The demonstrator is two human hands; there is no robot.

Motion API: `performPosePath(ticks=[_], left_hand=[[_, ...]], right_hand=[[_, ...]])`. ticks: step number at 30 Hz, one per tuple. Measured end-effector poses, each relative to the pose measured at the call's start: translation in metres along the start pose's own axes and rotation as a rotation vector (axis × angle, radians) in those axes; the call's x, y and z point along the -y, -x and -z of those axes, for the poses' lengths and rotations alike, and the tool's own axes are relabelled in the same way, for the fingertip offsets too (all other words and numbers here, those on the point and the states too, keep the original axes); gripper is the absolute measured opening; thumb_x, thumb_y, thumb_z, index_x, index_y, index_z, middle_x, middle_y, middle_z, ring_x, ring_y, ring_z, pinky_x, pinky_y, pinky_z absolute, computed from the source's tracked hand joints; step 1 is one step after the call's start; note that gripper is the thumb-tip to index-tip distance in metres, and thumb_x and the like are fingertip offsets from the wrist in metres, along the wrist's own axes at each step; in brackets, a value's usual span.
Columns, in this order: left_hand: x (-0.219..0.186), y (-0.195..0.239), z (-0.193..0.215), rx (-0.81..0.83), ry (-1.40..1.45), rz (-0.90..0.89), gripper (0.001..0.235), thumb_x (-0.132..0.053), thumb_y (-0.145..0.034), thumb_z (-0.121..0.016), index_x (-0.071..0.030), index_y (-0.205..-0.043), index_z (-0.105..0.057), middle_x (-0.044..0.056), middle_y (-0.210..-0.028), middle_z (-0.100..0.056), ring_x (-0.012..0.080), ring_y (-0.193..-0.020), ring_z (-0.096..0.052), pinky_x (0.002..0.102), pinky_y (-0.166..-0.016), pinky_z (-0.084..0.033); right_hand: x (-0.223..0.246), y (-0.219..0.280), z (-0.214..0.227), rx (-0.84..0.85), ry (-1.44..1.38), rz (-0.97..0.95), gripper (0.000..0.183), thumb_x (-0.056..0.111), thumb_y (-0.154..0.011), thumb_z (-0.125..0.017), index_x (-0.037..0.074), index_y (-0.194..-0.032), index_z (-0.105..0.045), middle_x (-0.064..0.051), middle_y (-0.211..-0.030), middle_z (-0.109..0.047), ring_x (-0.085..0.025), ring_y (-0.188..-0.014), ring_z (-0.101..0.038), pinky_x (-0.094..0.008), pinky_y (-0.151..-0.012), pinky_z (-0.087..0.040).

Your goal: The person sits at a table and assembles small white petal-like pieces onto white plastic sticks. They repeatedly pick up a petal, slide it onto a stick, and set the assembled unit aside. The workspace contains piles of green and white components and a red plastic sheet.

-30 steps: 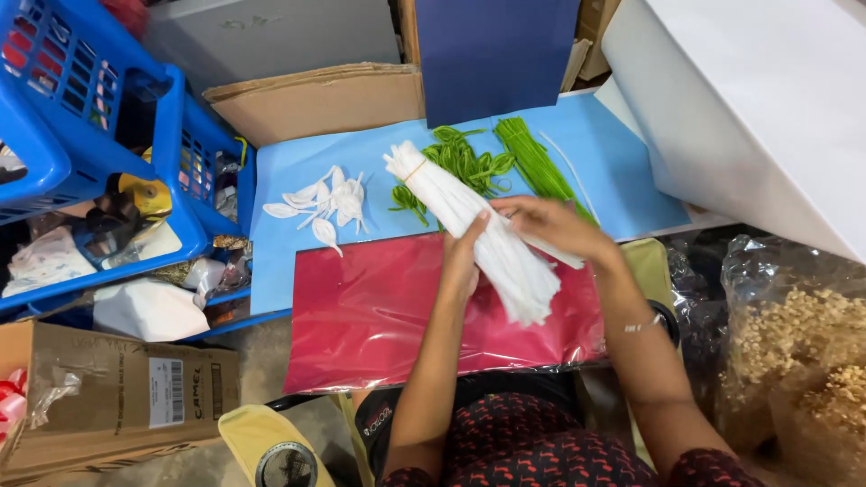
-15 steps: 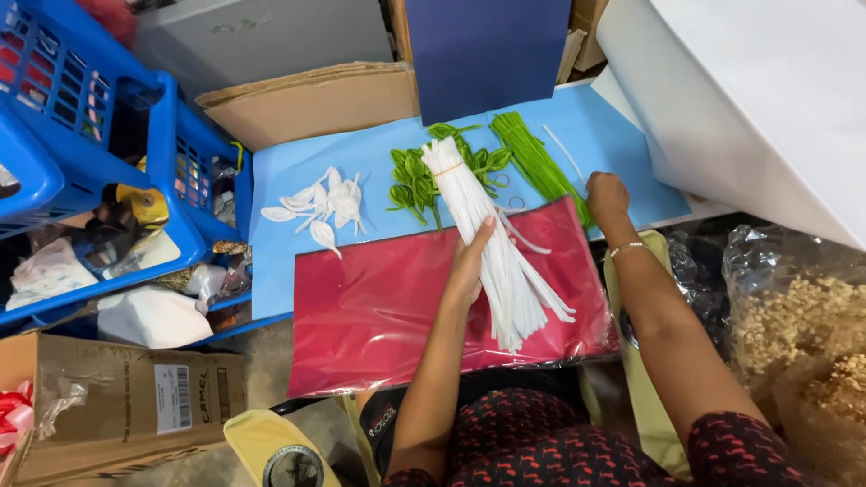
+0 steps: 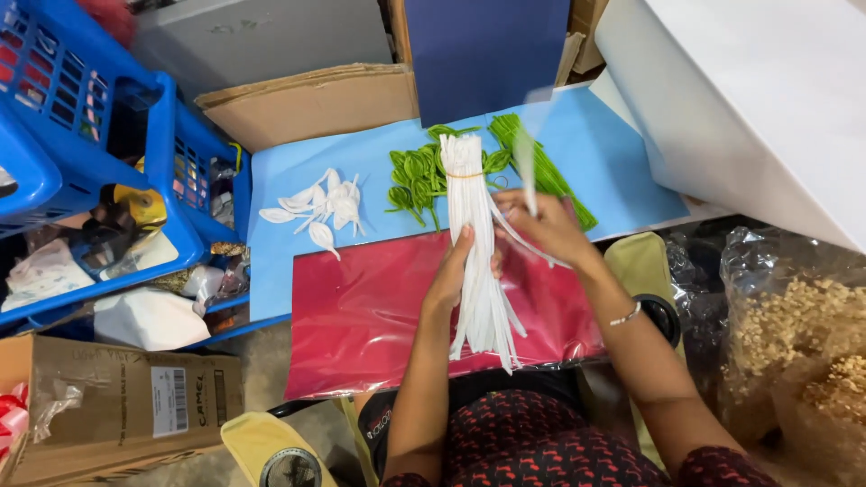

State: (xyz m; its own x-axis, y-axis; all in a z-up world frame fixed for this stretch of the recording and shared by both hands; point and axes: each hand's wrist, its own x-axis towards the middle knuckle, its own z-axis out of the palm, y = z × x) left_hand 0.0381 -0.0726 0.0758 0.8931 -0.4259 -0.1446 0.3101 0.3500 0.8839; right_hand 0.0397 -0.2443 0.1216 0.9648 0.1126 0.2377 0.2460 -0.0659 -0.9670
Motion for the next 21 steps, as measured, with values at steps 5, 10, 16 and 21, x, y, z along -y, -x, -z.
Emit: performPosePath(ticks=[5,10,16,21], left_hand=[[0.018,-0.016,0.022,-0.089,-0.018,-0.126,0.055,-0.036,-0.083,-0.075,-0.001,-0.119,-0.051,0.015,-0.086,-0.057,0.0245,-0.076,-0.060,0.043,-0.074,-0.053],[0.031,-0.046,0.067,-0.219,0.336,-0.237,0.028,-0.022,-0.086,-0.070,-0.005,-0.101,-0.054,0.002,-0.063,-0.053,0.0150,-0.054,-0.058,0.036,-0.064,-0.058],[-0.011,-0.014,0.052,-0.280,0.226,-0.329,0.027,-0.023,-0.090,-0.065,-0.008,-0.108,-0.052,0.000,-0.065,-0.049,0.0138,-0.058,-0.058,0.034,-0.068,-0.059],[-0.018,-0.008,0.008,-0.488,0.063,-0.173,0.061,-0.028,-0.084,-0.078,0.001,-0.129,-0.049,0.013,-0.103,-0.060,0.0201,-0.094,-0.061,0.038,-0.086,-0.052]], right_hand=[[0.030,0.006,-0.024,-0.110,0.319,0.015,0.017,0.018,-0.092,-0.065,0.013,-0.076,-0.066,0.002,-0.053,-0.052,-0.009,-0.054,-0.044,-0.024,-0.053,-0.037],[0.001,0.028,-0.035,-0.043,0.395,0.024,0.023,0.012,-0.096,-0.054,0.010,-0.073,-0.058,-0.005,-0.057,-0.053,-0.020,-0.059,-0.050,-0.030,-0.064,-0.043],[-0.038,0.037,-0.046,-0.135,0.086,-0.152,0.015,0.014,-0.098,-0.051,0.010,-0.106,-0.063,-0.002,-0.073,-0.057,-0.012,-0.070,-0.053,-0.027,-0.064,-0.045],[-0.004,0.044,-0.074,-0.010,0.327,-0.343,0.087,0.034,-0.059,-0.090,0.017,-0.134,-0.049,-0.026,-0.112,-0.065,-0.046,-0.108,-0.060,-0.052,-0.087,-0.050]])
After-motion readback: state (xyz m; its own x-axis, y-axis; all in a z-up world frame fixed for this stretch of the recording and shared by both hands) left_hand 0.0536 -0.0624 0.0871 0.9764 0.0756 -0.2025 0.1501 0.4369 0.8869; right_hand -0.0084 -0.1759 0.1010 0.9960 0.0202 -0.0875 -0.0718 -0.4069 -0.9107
